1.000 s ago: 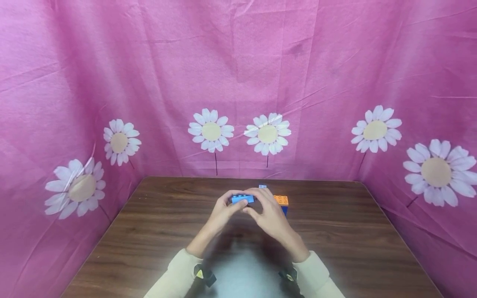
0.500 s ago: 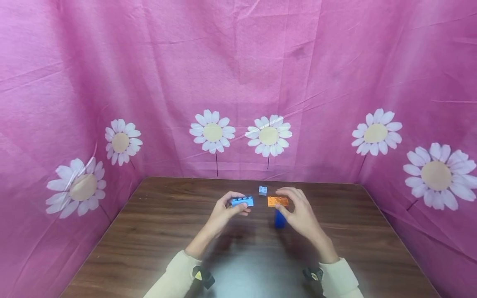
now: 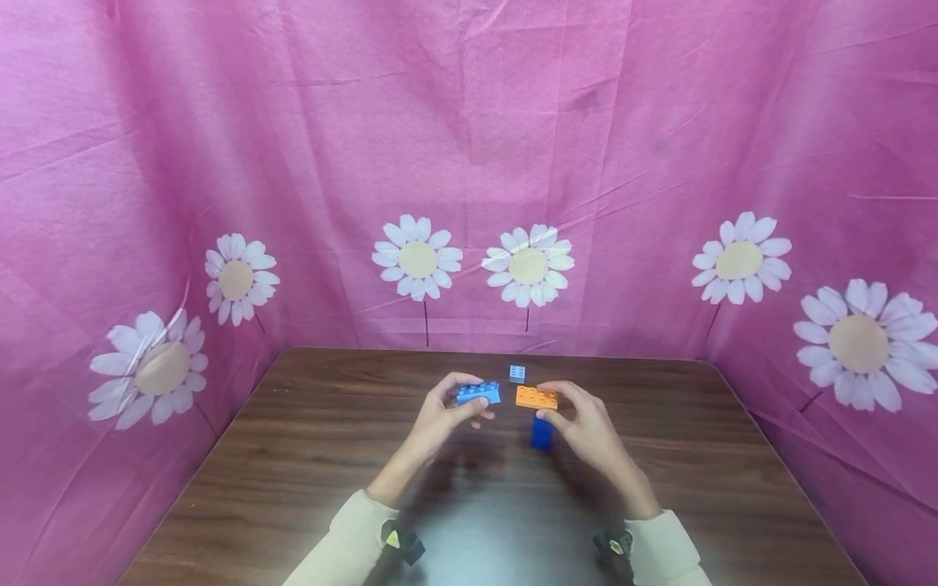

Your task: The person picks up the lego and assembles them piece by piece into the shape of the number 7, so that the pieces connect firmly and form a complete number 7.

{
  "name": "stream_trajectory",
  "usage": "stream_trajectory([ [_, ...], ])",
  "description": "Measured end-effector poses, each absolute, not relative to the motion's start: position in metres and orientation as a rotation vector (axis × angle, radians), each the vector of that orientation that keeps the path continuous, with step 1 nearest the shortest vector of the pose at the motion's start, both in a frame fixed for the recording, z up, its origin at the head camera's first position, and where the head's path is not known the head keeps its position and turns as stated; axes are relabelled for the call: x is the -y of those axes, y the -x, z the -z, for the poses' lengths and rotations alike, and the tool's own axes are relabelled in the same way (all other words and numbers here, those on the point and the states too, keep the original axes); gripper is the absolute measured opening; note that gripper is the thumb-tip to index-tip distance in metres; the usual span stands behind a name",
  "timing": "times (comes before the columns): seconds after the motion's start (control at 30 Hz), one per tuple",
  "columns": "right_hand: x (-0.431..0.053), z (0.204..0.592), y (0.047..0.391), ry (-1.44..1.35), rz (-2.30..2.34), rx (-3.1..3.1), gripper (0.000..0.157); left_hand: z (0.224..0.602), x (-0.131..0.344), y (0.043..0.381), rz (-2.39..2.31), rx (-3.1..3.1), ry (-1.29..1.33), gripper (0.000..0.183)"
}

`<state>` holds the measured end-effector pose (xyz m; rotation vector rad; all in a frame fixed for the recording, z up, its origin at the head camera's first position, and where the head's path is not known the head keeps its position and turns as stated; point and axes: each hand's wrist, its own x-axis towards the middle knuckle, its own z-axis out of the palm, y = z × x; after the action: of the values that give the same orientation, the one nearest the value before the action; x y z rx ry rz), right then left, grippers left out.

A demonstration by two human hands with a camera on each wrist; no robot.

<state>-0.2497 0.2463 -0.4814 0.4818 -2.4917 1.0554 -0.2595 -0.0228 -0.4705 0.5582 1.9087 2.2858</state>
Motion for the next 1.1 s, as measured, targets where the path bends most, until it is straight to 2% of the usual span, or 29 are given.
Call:
stream_trajectory([
  [1.1, -0.190, 0.477, 0.254, -0.589, -1.220, 2.537, 0.039, 0.481, 0.033, 0.270, -2.244, -2.151, -0.566, 0.032],
])
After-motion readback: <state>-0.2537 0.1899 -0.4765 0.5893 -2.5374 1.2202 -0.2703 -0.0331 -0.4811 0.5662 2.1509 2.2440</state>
